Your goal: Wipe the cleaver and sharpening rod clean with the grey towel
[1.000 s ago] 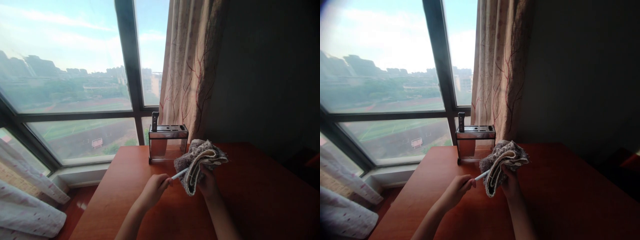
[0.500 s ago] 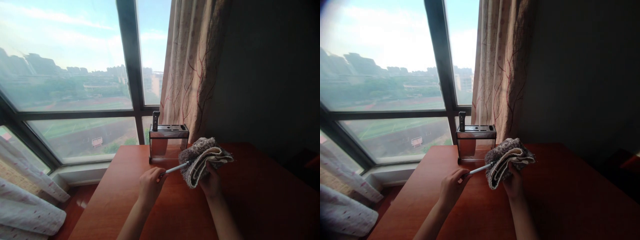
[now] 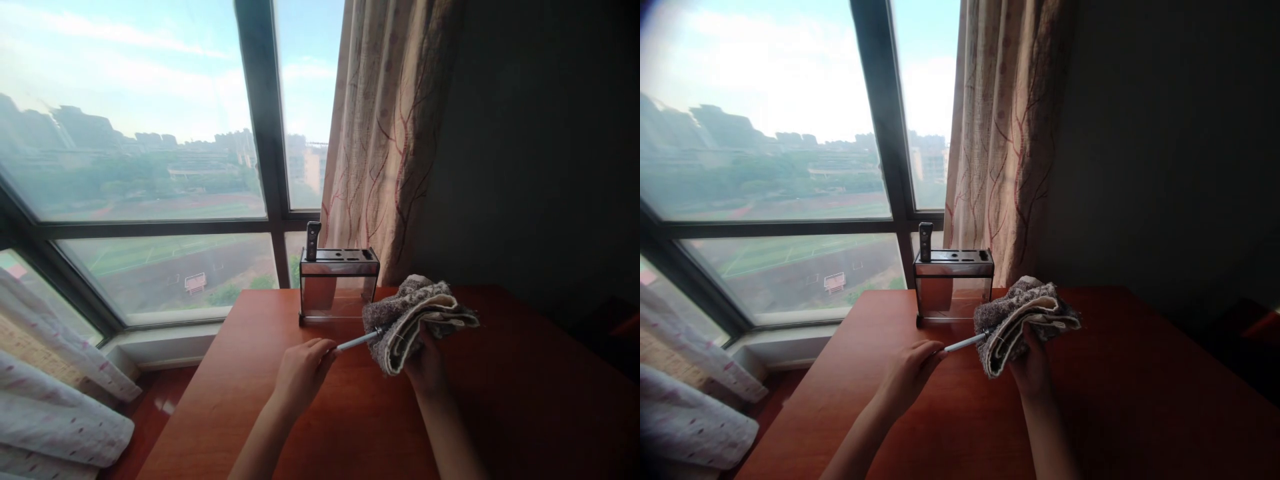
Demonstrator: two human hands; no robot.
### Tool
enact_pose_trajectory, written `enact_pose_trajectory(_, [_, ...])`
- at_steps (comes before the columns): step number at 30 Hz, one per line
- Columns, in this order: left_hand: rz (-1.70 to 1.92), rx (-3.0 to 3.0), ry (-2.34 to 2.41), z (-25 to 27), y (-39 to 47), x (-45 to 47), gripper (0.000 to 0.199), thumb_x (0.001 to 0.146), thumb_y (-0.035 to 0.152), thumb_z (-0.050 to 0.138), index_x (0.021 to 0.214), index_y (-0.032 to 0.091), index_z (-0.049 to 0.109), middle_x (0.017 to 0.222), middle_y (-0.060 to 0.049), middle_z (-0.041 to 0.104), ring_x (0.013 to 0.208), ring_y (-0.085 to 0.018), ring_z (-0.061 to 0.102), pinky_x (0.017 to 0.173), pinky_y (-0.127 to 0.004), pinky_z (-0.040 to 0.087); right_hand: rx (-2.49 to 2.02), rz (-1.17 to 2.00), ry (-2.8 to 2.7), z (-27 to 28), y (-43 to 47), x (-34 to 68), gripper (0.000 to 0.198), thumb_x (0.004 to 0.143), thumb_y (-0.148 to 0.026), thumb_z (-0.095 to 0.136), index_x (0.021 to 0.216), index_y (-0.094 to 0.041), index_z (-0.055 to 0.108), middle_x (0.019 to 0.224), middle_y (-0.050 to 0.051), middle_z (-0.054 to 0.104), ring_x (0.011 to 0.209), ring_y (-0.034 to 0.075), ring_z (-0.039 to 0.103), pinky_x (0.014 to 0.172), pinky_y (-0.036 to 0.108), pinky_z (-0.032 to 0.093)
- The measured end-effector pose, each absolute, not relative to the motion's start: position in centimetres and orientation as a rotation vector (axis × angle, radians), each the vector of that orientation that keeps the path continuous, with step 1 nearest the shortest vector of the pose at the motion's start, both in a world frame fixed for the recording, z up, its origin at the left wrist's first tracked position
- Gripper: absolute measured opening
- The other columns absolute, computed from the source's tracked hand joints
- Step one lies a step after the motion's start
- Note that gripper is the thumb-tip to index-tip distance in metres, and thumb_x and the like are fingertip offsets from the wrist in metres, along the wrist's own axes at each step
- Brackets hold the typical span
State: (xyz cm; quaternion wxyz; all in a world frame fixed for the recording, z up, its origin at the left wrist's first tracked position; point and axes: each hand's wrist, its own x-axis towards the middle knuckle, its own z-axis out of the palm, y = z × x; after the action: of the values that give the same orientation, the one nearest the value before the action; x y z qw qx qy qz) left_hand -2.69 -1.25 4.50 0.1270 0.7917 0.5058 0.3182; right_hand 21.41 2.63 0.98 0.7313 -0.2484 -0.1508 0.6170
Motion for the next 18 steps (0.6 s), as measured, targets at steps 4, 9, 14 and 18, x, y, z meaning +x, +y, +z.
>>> enact_pose_trajectory(4, [0.772,2.105,1.361,4.8,-1.1,-2.9,0.044,0.093,0.044,0.038,0.076,0.018,0.069,0.061,-0.001,0.06,0.056,-0.014,0.051,0.053,-0.022,0.035,-0.578,1.336,-0.38,0.5,2.5,21.5,0.038,0.063,-0.037,0.081,0.097,-0.027,0.067,0.093,-0.003,0.075,0.09,0.018,0.069,0.078,0.032,0.059])
enact_pose_trajectory(9, [0.736,1.967,1.264,4.3,-0.8,-2.9,0.046,0.092,0.046,0.038,0.077,0.015,0.07,0.059,0.001,0.055,0.055,-0.012,0.045,0.051,-0.021,0.032,-0.556,1.363,-0.35,0.4,2.6,21.7,0.041,0.058,-0.036,0.084,0.095,-0.028,0.068,0.089,-0.004,0.075,0.087,0.018,0.069,0.075,0.03,0.059])
enact_pose_trajectory(14, [0.845,2.11,1.388,3.7,-0.5,-2.6,0.041,0.09,0.045,0.046,0.071,0.017,0.069,0.058,0.0,0.057,0.053,-0.012,0.046,0.05,-0.022,0.033,-0.545,1.353,-0.35,0.9,2.6,21.7,0.036,0.064,-0.036,0.081,0.096,-0.027,0.068,0.09,-0.004,0.075,0.088,0.016,0.069,0.078,0.028,0.059])
enact_pose_trajectory(18, [1.075,2.268,1.571,3.5,-0.6,-2.5,0.027,0.088,0.041,0.053,0.082,0.022,0.072,0.072,-0.003,0.066,0.061,-0.014,0.056,0.055,-0.023,0.038,-0.549,1.354,-0.36,1.5,2.4,21.4,0.035,0.065,-0.036,0.08,0.096,-0.027,0.067,0.093,-0.003,0.075,0.09,0.017,0.07,0.079,0.029,0.06])
